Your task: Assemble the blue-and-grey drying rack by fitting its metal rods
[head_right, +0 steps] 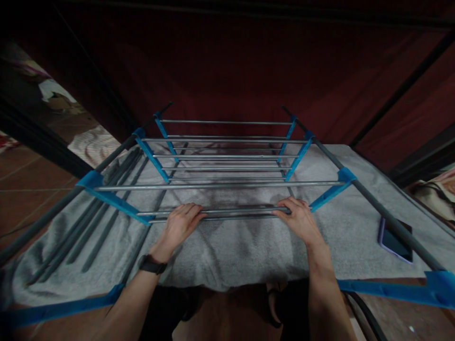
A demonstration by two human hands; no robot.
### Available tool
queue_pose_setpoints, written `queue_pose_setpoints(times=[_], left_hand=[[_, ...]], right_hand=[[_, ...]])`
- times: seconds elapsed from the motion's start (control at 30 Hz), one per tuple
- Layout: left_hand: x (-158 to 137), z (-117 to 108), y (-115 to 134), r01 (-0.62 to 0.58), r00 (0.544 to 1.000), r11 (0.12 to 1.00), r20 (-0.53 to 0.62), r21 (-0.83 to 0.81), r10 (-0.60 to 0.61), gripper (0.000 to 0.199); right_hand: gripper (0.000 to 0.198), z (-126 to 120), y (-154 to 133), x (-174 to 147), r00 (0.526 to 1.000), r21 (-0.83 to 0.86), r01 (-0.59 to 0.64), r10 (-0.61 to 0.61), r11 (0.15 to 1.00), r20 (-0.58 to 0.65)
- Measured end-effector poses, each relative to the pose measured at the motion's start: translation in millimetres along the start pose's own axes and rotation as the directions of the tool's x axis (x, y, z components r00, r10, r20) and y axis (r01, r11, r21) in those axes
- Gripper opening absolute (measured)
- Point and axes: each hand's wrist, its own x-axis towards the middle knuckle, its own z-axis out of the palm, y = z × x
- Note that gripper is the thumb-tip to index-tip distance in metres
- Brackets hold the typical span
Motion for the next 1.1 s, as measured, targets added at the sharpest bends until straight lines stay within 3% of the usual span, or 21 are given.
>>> queue_pose_setpoints(times=[0.47,0.8,1.1], left_hand=[[0.6,-0.6,1.1,0.003,1.000,1.000,0.015,-0.004,-0.003,0.023],[0.3,1.1,1.2,-0.035,0.999,0.998,-0.029,-0.061,0.033,0.024],[3.8,3.8,5.1,-0.041,0.999,0.999,0.003,-0.001,0.041,0.020]], right_hand=[[0.023,2.2,-12.3,3.2,0.999,0.042,0.001,-0.002,0.999,0.035],[0.024,4.6,-16.9,2.5,0.999,-0.026,0.033,-0.032,0.999,0.005],[0.019,8.8,-24.8,7.2,0.998,0.040,0.043,-0.045,0.998,0.054]])
